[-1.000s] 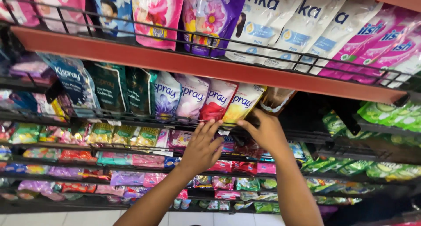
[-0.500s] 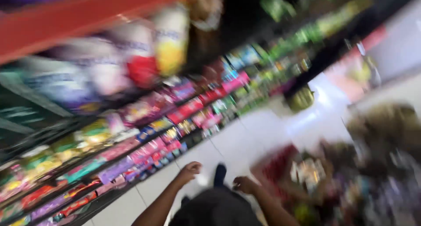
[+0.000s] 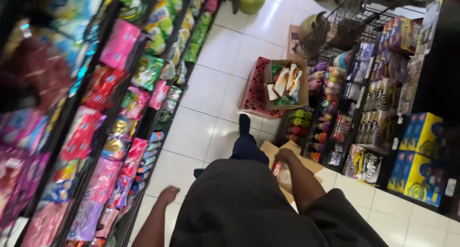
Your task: Scanning item pouches and restocking them on grocery store shelves.
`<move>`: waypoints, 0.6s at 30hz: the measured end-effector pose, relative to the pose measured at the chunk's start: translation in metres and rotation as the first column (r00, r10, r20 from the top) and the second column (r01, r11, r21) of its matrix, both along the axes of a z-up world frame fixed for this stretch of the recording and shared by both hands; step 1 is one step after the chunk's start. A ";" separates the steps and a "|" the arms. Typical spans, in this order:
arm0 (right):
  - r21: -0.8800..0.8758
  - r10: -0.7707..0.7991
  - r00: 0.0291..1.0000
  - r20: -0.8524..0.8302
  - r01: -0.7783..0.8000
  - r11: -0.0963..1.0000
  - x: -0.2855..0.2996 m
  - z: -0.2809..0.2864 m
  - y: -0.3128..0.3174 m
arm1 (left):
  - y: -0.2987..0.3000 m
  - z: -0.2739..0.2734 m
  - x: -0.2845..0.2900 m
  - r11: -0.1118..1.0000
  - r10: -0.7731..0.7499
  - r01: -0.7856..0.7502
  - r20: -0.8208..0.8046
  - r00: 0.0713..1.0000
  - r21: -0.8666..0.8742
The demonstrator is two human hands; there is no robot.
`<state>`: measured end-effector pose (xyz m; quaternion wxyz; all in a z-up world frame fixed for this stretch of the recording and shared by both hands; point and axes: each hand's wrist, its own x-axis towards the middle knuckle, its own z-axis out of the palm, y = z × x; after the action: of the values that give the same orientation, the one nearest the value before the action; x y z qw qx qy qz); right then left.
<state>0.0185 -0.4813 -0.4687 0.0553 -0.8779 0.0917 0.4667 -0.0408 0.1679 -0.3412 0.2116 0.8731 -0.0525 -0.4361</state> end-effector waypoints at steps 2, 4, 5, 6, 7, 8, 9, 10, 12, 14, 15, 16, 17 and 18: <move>0.079 0.174 0.985 0.000 -0.173 0.982 0.037 -0.001 0.002 | -0.023 -0.008 0.046 0.976 0.217 -0.217 0.041 0.975 -0.019; 0.166 0.345 0.938 0.012 -0.343 0.925 0.083 0.033 0.015 | -0.048 -0.009 0.090 0.904 0.428 -0.426 0.079 0.900 -0.035; 0.138 0.206 0.978 -0.029 -0.200 0.970 0.114 0.068 0.022 | -0.065 -0.011 0.112 0.860 0.508 -0.497 0.098 0.856 -0.116; 0.101 0.062 0.996 -0.070 -0.055 0.993 0.146 0.102 0.029 | -0.082 -0.013 0.136 0.805 0.586 -0.560 0.111 0.803 -0.196; 0.105 0.068 0.994 -0.082 -0.059 0.993 0.165 0.104 0.023 | -0.107 0.000 0.158 0.802 0.590 -0.567 0.102 0.801 -0.187; 0.148 -0.118 0.988 0.099 0.103 0.984 0.184 0.105 0.018 | -0.131 0.011 0.181 0.783 0.611 -0.583 0.095 0.786 -0.216; 0.215 -0.300 0.917 0.262 0.247 0.945 0.202 0.105 0.013 | -0.155 0.021 0.201 0.760 0.635 -0.603 0.084 0.768 -0.242; 0.214 -0.291 0.925 0.246 0.241 0.947 0.226 0.116 0.010 | -0.180 0.036 0.219 0.755 0.643 -0.615 0.073 0.762 -0.230; 0.230 -0.412 0.871 0.268 0.358 0.905 0.263 0.139 0.012 | -0.221 0.068 0.246 0.746 0.632 -0.612 -0.011 0.775 -0.264; 0.251 -0.424 0.882 0.203 0.372 0.894 0.283 0.118 0.002 | -0.254 0.099 0.257 0.755 0.616 -0.615 -0.074 0.784 -0.229; 0.276 -0.441 0.882 0.169 0.387 0.880 0.295 0.107 -0.002 | -0.270 0.113 0.265 0.766 0.594 -0.604 -0.117 0.796 -0.220; 0.271 -0.428 0.892 0.147 0.380 0.884 0.308 0.109 -0.002 | -0.276 0.113 0.263 0.758 0.606 -0.620 -0.132 0.784 -0.202; 0.262 -0.426 0.893 0.147 0.380 0.887 0.317 0.110 0.001 | -0.281 0.115 0.260 0.769 0.595 -0.612 -0.144 0.791 -0.182; 0.253 -0.423 0.894 0.148 0.379 0.890 0.326 0.112 0.005 | -0.285 0.117 0.255 0.780 0.584 -0.604 -0.157 0.797 -0.163</move>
<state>0.3443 -0.4764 -0.3566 0.2554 -0.8704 0.2142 0.3623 0.2146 -0.1169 -0.2238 0.4290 0.7962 0.1912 -0.3814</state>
